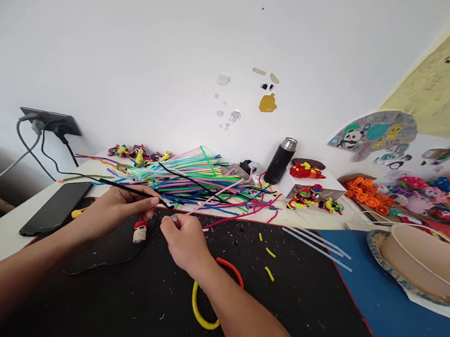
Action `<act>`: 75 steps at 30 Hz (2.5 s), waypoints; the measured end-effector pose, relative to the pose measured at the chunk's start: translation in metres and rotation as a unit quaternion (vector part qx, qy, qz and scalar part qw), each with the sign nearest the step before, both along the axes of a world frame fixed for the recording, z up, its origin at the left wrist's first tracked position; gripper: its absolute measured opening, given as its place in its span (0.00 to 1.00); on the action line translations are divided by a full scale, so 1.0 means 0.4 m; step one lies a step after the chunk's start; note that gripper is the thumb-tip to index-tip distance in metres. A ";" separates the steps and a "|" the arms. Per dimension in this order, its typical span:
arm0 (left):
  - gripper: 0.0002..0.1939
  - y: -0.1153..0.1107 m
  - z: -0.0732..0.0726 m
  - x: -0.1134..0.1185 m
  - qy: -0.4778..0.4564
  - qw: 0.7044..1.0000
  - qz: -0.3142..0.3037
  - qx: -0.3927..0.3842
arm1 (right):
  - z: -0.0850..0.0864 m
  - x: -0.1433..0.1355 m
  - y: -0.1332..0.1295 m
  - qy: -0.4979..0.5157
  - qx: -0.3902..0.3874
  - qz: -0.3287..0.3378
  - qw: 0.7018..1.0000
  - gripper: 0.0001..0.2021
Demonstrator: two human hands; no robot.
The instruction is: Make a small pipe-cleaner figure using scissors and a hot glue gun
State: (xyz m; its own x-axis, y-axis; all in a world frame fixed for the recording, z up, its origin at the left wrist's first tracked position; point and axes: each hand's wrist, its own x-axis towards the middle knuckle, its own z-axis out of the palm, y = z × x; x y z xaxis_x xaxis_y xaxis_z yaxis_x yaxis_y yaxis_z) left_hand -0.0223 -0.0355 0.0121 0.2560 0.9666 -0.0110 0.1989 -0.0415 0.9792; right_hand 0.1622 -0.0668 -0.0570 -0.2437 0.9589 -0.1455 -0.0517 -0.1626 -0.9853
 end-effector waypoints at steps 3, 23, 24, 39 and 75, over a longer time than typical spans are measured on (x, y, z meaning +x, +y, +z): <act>0.28 -0.002 -0.001 0.005 -0.006 1.000 -0.001 -0.014 | 0.000 -0.001 -0.002 -0.004 0.004 0.000 1.000 0.18; 0.26 0.000 -0.022 0.009 -0.036 0.997 -0.005 -0.065 | 0.004 -0.006 -0.007 -0.052 0.031 -0.012 0.998 0.17; 0.26 0.002 -0.023 0.008 -0.038 0.997 -0.005 -0.067 | 0.002 -0.006 -0.006 -0.052 0.032 -0.011 0.998 0.17; 0.22 0.028 -0.034 -0.026 -0.021 0.996 -0.039 -0.079 | -0.006 -0.003 0.001 -0.064 0.034 -0.006 0.997 0.15; 0.23 0.027 -0.006 -0.037 0.081 0.995 -0.044 -0.023 | 0.026 0.013 -0.017 -0.273 0.188 0.066 0.941 0.22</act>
